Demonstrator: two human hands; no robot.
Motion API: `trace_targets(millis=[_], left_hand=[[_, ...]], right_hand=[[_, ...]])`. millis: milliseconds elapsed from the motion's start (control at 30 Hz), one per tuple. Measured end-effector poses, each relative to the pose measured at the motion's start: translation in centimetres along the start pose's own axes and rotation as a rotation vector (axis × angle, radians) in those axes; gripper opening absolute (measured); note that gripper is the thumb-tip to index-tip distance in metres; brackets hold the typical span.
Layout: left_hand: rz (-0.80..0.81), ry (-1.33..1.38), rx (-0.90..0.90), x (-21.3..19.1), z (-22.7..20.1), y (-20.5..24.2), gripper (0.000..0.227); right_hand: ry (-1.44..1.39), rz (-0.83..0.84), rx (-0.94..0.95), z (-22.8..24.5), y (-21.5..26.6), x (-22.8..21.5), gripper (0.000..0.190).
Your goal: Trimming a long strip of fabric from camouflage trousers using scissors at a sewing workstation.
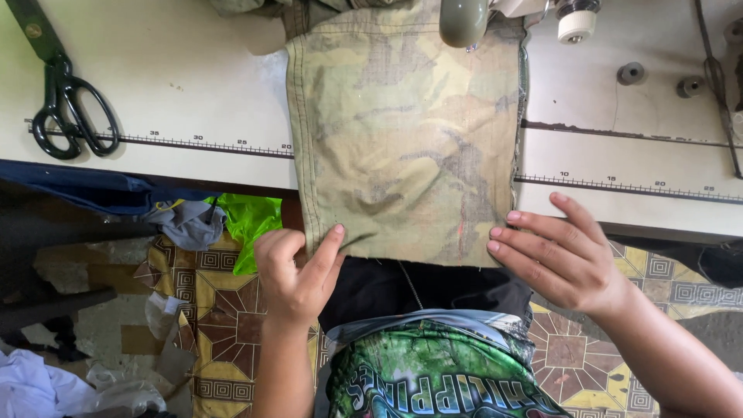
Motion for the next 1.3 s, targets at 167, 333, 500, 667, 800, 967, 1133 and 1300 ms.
trace_targets(millis=[167,333,500,667,800,967,1133,1300], left_hand=[[0.058,-0.087,0.197,-1.7,-0.1,-2.3,0.015],[0.237,-0.056,0.313,-2.8,-0.5,-5.2,0.014],[0.225,-0.059,0.393,-1.8,-0.2,-5.5,0.010],[0.176,0.084,0.297,-1.6,0.2,-5.2,0.012],[0.109,0.192,0.243,-1.3,0.6,-5.3,0.013],[0.088,0.302,0.154,-0.8,1.4,-4.9,0.024],[0.062,0.365,0.079,-1.1,2.2,-4.7,0.012],[0.090,0.339,0.083,-1.5,2.5,-4.8,0.016]], right_hand=[[-0.168,0.105,0.048,0.3,1.6,0.9,0.016],[-0.193,0.100,0.035,-0.1,1.3,0.9,0.019],[0.019,0.102,-0.127,-1.3,0.6,0.5,0.010],[0.007,0.507,-0.084,-4.2,1.8,-0.2,0.103],[0.028,0.544,-0.133,-6.8,-0.9,-1.4,0.062],[0.021,0.376,-0.189,-8.4,-2.1,0.2,0.022],[-0.075,0.390,-0.081,-8.8,0.0,0.9,0.020],[-0.261,0.273,0.100,-9.5,0.7,0.6,0.015]])
Point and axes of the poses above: each hand's wrist, its own y-axis away from the middle knuckle, its own x-axis out of the palm, z = x × y, the point moved 2 cm from there along -y, towards the middle knuckle, and after that the axes turned 15 degrees about -x, right-handed, at the moved point
